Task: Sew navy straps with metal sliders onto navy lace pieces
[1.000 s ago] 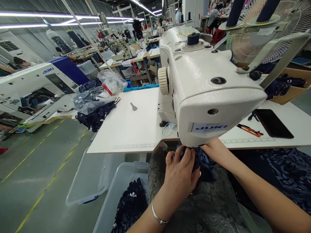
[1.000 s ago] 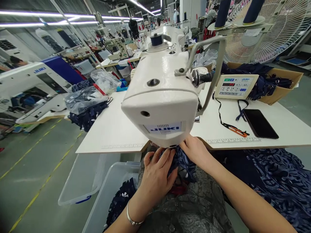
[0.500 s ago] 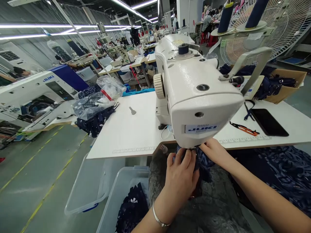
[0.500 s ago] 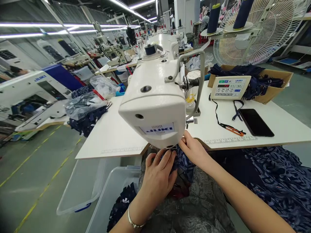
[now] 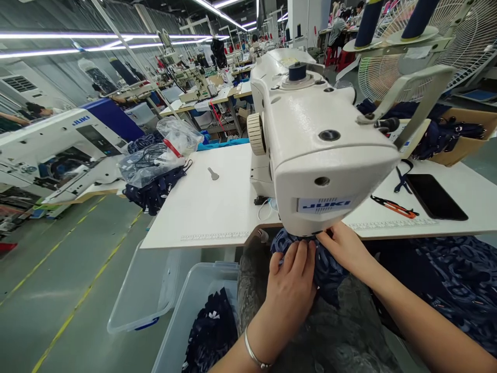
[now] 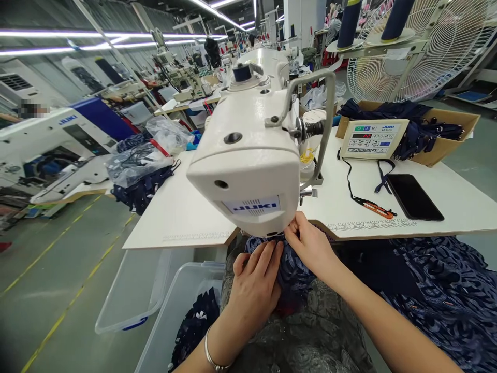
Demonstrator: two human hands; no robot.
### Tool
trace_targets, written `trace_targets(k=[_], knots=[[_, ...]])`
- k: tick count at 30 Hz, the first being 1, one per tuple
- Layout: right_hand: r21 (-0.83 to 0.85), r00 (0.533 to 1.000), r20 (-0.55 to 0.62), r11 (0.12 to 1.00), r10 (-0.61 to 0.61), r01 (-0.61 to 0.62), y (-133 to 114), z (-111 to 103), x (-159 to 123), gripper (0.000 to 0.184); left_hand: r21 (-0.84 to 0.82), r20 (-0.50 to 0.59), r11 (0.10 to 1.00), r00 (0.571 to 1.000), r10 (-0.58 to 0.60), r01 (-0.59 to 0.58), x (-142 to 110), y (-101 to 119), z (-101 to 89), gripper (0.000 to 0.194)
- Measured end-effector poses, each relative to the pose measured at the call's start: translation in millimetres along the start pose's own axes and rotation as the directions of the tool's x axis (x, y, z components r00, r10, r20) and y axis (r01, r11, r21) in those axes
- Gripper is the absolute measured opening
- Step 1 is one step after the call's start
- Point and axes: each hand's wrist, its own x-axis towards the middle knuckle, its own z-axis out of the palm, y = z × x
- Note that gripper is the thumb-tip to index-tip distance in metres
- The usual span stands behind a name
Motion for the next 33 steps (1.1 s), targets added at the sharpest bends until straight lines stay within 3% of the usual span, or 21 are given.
trace_targets(k=[15,23,29,33], knots=[[-0.076,1.0,0.02,0.997,0.01,-0.008,-4,-2,4,0.022,0.061,-0.112,0.997,0.993,-0.032,0.039,5,5,2.9,0.041],[-0.088,1.0,0.013,0.996,0.02,-0.019,0,1,5,0.022,0.106,-0.1,0.994,0.995,-0.031,0.042,4,6,6.2,0.042],[-0.032,0.998,0.019,0.998,0.057,-0.056,5,3,6,0.026,0.118,-0.079,0.991,0.995,-0.053,0.062,3,6,2.3,0.041],[0.184,0.996,-0.077,0.983,0.045,-0.03,11,6,11,0.029,0.122,-0.058,0.991,0.997,-0.054,0.061,2,3,-1.3,0.041]])
